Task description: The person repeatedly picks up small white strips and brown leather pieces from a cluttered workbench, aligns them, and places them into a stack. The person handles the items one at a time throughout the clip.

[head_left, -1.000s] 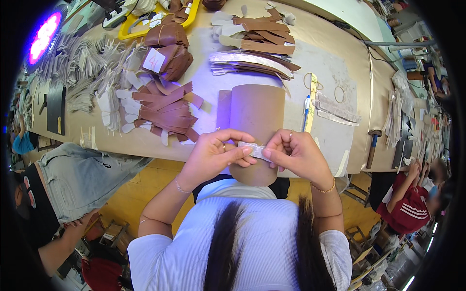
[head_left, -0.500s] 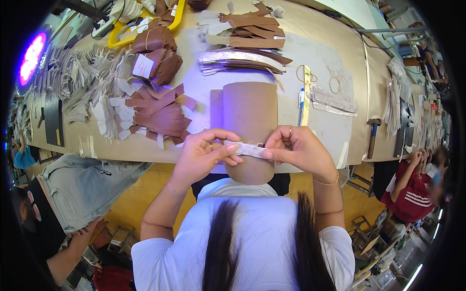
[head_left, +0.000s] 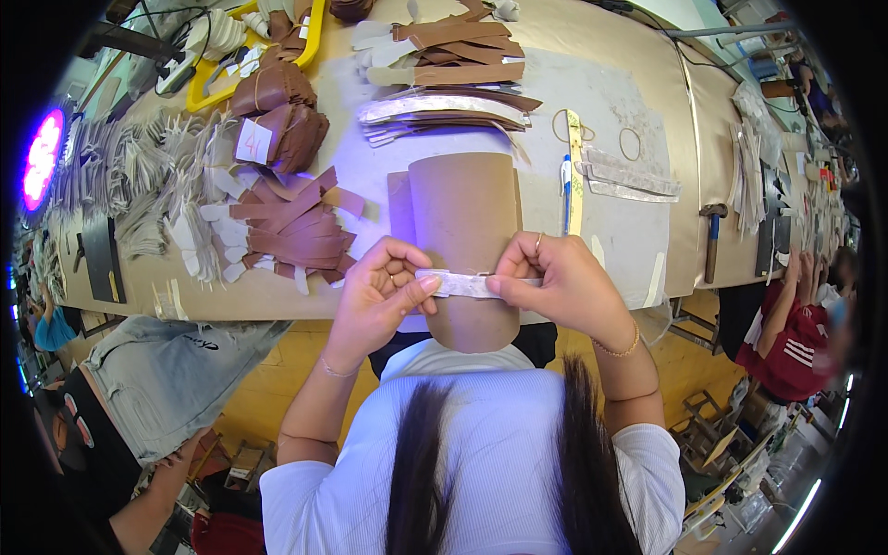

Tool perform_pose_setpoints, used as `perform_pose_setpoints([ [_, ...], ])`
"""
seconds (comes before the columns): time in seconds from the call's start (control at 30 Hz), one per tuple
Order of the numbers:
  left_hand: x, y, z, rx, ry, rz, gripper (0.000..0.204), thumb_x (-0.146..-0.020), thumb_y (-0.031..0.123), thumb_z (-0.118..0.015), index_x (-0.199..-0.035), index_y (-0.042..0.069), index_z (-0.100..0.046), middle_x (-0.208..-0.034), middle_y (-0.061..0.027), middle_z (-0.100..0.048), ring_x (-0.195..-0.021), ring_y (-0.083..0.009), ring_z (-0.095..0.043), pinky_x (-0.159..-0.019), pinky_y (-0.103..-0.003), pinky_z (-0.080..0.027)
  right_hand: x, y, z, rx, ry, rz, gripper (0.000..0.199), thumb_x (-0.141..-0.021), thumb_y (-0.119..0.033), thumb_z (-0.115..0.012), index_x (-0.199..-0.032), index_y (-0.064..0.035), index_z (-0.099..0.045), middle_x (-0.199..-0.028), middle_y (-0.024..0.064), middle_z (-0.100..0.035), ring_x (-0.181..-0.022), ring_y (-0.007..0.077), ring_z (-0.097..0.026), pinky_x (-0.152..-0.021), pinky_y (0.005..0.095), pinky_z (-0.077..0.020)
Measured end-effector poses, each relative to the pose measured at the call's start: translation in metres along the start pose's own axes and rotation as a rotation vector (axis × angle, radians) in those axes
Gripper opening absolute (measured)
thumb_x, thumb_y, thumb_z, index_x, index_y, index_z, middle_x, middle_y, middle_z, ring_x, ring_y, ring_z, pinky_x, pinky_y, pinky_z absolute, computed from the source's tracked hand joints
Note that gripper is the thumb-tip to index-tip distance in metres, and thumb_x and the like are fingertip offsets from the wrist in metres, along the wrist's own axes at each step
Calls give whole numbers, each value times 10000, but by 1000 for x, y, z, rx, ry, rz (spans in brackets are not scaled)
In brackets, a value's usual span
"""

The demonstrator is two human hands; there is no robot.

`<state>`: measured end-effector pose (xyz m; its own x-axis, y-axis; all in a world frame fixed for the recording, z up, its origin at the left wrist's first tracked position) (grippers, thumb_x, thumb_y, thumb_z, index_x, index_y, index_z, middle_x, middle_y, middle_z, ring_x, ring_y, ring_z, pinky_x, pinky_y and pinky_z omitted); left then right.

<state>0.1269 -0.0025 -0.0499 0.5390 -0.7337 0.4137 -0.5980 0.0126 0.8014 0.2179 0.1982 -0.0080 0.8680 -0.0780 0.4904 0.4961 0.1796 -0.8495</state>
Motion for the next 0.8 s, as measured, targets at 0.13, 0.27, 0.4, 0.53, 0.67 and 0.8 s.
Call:
perform_pose_setpoints([
  [0.13, -2, -5, 1, -15, 34, -72, 271, -861, -6, -636, -1041, 18, -435, -887, -85, -586, -758, -111, -602, -684, -229, -512, 2, -6, 5, 205, 19, -61, 182, -800, -132, -734, -755, -21, -598, -640, -36, -566, -525, 22, -440, -477, 187, -361],
  [0.27, -1, -8, 9, 30, 34, -155, 301, -853, -24, -633, -1055, 32, -417, -897, -113, -594, -792, -158, -621, -706, -258, -526, 4, 22, 6, 30, -6, -65, 239, -775, -227, -765, -756, -34, -626, -619, -23, -570, -531, 45, -448, -484, 216, -358],
  [0.4, 2, -8, 34, 38, 41, -179, 317, -850, -46, -620, -1063, 47, -406, -900, -141, -600, -804, -211, -635, -697, -295, -546, 12, 33, 18, -193, -47, -22, 221, -787, -221, -761, -782, -32, -646, -651, -37, -580, -570, 41, -447, -515, 212, -361],
  [0.53, 1, -11, 34, 29, 44, -124, 318, -853, -46, -615, -1064, 49, -396, -895, -149, -600, -790, -218, -634, -680, -307, -554, 14, 35, 22, -253, -58, -48, 202, -805, -197, -746, -806, -19, -650, -681, -18, -599, -609, 50, -497, -569, 209, -406],
  [0.67, -5, -19, 34, 31, 40, -106, 321, -859, -46, -606, -1067, 53, -383, -888, -154, -603, -782, -220, -634, -675, -308, -553, 13, 39, 21, -316, -43, -49, 203, -818, -198, -734, -803, -16, -646, -686, 0, -611, -639, 61, -545, -610, 216, -446],
  [0.8, -9, -22, 32, 49, 32, -85, 324, -860, -49, -602, -1063, 65, -377, -871, -158, -608, -761, -222, -632, -670, -317, -546, 9, 51, 16, -390, -35, -51, 223, -820, -211, -733, -792, -12, -637, -677, 10, -613, -639, 67, -556, -615, 221, -457],
])
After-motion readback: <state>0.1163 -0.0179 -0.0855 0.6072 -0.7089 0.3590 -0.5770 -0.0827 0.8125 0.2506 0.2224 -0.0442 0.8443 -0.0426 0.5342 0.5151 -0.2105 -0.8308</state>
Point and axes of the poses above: each hand's wrist, its own x-axis away from the middle knuckle, its own z-axis out of the back of the hand, y = z × x, the point moved 2 cm from there along -x, towards the middle knuckle
